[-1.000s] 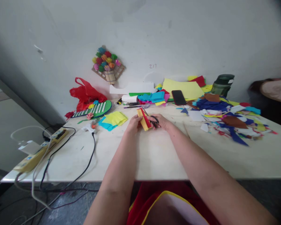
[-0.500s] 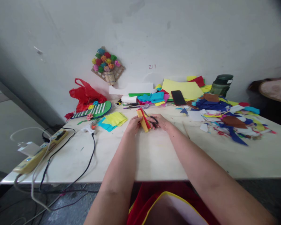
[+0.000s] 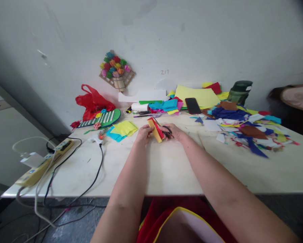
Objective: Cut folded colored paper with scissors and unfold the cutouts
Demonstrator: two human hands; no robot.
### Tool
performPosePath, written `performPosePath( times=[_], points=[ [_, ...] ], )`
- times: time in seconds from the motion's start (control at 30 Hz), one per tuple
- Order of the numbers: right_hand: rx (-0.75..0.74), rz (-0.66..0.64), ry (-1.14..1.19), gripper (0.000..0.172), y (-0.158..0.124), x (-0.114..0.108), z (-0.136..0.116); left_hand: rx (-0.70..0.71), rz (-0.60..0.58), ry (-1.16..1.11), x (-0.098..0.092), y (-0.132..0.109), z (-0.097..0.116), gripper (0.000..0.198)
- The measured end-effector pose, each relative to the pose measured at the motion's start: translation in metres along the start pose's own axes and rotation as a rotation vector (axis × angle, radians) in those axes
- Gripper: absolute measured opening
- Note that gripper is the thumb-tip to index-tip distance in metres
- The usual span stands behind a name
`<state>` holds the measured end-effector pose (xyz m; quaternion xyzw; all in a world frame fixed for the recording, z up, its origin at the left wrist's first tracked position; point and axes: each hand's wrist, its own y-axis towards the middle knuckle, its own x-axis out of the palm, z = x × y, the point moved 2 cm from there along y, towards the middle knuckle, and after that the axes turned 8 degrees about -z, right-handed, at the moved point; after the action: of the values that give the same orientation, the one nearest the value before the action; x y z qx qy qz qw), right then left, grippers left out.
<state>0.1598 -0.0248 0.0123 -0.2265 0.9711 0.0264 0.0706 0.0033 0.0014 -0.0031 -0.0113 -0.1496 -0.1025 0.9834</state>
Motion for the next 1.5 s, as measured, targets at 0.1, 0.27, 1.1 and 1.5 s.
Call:
performPosePath(
  times=[0.1, 0.27, 1.1, 1.5],
  points=[
    [-0.006, -0.022, 0.010, 0.034, 0.0003, -0.0003, 0.0006, -0.034, 0.001, -0.108, 0.0031, -0.0011, 0.0012, 0.012],
    [-0.009, -0.036, 0.002, 0.036, 0.0009, -0.0011, 0.0015, -0.027, 0.022, -0.192, 0.0041, -0.0012, 0.0019, 0.010],
    [-0.044, -0.131, -0.023, 0.033, -0.0002, 0.0016, -0.0007, 0.141, -0.012, -0.037, -0.0010, -0.0025, 0.0062, 0.024],
    [-0.062, -0.102, -0.031, 0.035, -0.0041, 0.0045, -0.0071, 0.122, -0.011, -0.063, -0.0003, -0.0030, 0.0065, 0.038]
  ],
)
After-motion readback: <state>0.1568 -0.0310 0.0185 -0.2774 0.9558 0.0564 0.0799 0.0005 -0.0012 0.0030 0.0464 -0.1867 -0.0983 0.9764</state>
